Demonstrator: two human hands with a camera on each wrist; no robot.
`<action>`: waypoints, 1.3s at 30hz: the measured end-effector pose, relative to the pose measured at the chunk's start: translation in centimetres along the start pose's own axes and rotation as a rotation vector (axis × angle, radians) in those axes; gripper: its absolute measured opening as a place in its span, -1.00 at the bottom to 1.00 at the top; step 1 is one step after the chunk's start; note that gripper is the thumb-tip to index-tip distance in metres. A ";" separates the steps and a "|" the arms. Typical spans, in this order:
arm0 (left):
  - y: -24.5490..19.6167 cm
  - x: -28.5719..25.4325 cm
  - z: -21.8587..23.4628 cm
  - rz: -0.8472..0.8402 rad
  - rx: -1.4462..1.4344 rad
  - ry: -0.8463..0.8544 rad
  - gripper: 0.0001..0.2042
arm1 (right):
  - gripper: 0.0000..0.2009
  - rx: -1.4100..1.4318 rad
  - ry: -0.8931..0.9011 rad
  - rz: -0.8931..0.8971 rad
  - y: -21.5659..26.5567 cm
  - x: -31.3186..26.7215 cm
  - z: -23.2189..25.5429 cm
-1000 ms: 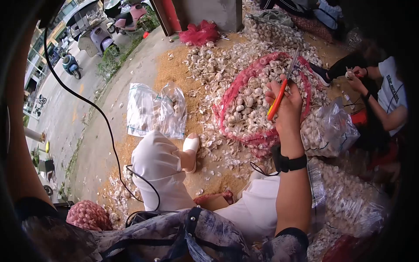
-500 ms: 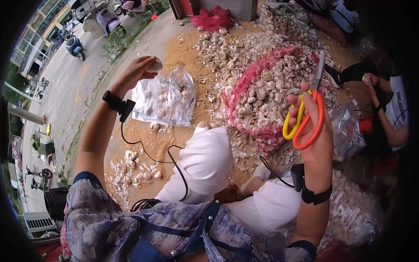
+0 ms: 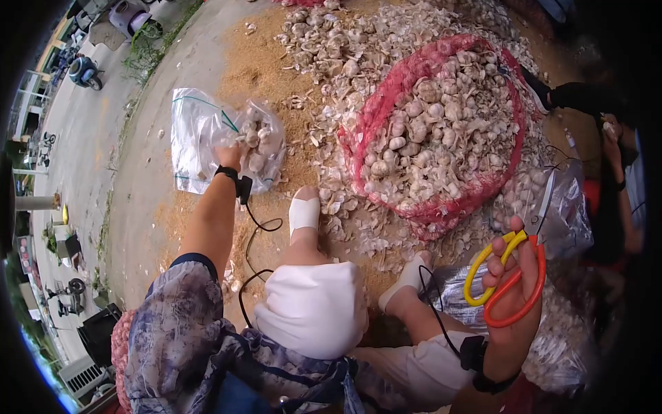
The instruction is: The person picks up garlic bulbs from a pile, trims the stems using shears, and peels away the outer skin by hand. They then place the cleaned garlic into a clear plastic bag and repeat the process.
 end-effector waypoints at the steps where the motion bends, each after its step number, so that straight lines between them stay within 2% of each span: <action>1: 1.9 1.6 0.6 -0.094 0.339 -0.283 -0.08 | -0.59 0.000 0.028 0.009 0.5 0.2 0.5; 2: 1.0 0.3 3.2 0.000 0.420 -0.154 0.00 | -0.59 0.003 0.023 0.007 0.5 0.6 0.5; 3: -1.0 -2.3 5.2 0.098 0.484 -0.168 0.01 | -0.61 0.028 0.023 0.014 0.5 1.0 0.4; 4: -0.9 -2.5 5.4 0.146 0.603 -0.114 -0.05 | -0.62 0.047 -0.006 0.046 1.4 0.2 0.8; 6: -0.7 -1.8 2.3 0.070 0.785 -0.133 -0.24 | -0.63 0.111 -0.010 -0.009 1.7 0.2 1.0; 7: -1.6 -3.2 0.5 0.047 0.782 -0.109 -0.24 | -0.64 0.117 -0.005 -0.010 1.8 0.1 1.0; 9: -5.3 -7.2 -2.5 -0.763 0.759 -0.093 -0.44 | -0.65 0.122 0.030 -0.016 1.7 0.0 1.0; 10: -8.1 -11.9 -3.7 -0.968 0.474 -0.094 -0.54 | -0.65 0.116 0.050 -0.023 1.6 0.0 0.9; 11: -10.0 -15.0 -5.3 -1.156 0.380 0.066 -0.54 | -0.64 0.108 0.031 -0.007 1.5 -0.2 0.5; 12: -11.7 -18.3 -7.3 -1.233 0.254 0.214 -0.52 | -0.64 0.108 0.024 0.002 1.5 -0.3 0.3; 13: -13.7 -22.2 -8.0 -1.202 0.208 0.462 -0.50 | -0.63 0.079 0.033 -0.003 1.6 -0.4 0.2; 14: -14.6 -25.1 -9.2 -1.416 0.227 0.533 -0.44 | -0.61 0.050 0.042 -0.010 1.6 -0.4 0.1; 15: -15.7 -28.2 -9.3 -1.535 0.340 0.603 -0.40 | -0.61 0.031 0.019 -0.022 1.6 -0.4 0.0; 16: -16.0 -30.4 -10.0 -1.634 0.514 0.614 -0.38 | -0.61 0.030 0.014 -0.016 1.6 -0.3 0.0; 18: -14.7 -31.0 -13.9 -1.798 0.691 0.482 -0.35 | -0.61 0.020 -0.007 -0.036 1.5 -0.2 -0.1; 19: -14.8 -31.0 -14.7 -1.800 0.685 0.484 -0.35 | -0.61 0.038 -0.042 -0.030 1.3 -0.1 -0.3; 21: -15.1 -30.6 -16.0 -1.688 0.736 0.486 -0.37 | -0.61 0.035 -0.024 -0.027 1.3 0.1 0.0; 22: -15.4 -30.9 -15.7 -1.691 0.735 0.486 -0.37 | -0.61 0.036 -0.006 -0.031 1.2 0.2 0.2; 23: -16.0 -31.1 -14.7 -1.233 0.428 0.894 -0.41 | -0.61 -0.016 0.007 -0.014 1.3 0.3 0.3; 24: -16.4 -31.4 -13.8 -0.724 0.114 1.213 -0.46 | -0.61 -0.013 0.009 -0.008 1.3 0.4 0.4; 25: -17.3 -32.4 -11.7 -0.519 -0.275 1.393 -0.54 | -0.61 -0.110 0.049 0.005 1.2 0.5 0.3; 26: -18.8 -33.3 -9.1 -0.528 -0.274 1.390 -0.54 | -0.61 -0.209 0.090 0.019 1.1 0.6 0.1; 28: -21.7 -35.4 -3.7 -0.128 -0.746 1.716 -0.60 | -0.61 -0.249 0.086 0.028 0.4 0.8 -0.4; 30: -23.1 -35.6 -0.2 -0.030 -0.920 1.819 -0.65 | -0.63 -0.506 0.128 0.121 -0.5 1.3 -0.9; 31: -23.6 -35.5 0.9 -0.074 -0.987 1.884 -0.66 | -0.64 -0.561 0.139 0.148 -0.9 1.5 -1.2; 35: -26.9 -36.1 7.0 -0.058 -1.096 1.767 -0.60 | -0.50 -0.751 0.304 0.317 -3.0 1.5 -2.8; 36: -27.5 -36.4 8.2 -0.082 -1.102 1.766 -0.60 | -0.44 -0.885 0.306 0.338 -3.1 0.9 -3.5; 38: -28.2 -37.1 9.7 -0.089 -1.125 1.744 -0.56 | -0.38 -0.719 0.384 0.296 -4.1 0.7 -5.0; 39: -28.4 -37.3 10.0 -0.077 -1.170 1.795 -0.52 | -0.36 -0.874 0.341 0.265 -4.2 0.9 -4.7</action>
Point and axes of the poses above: each hand's wrist, its own x-axis towards the middle knuckle, its own z-axis out of the back of the hand, y = z × x, the point moved 2 cm from there along x, towards the middle knuckle, and after that the axes turned 15 degrees about x, right-handed, at the moved point
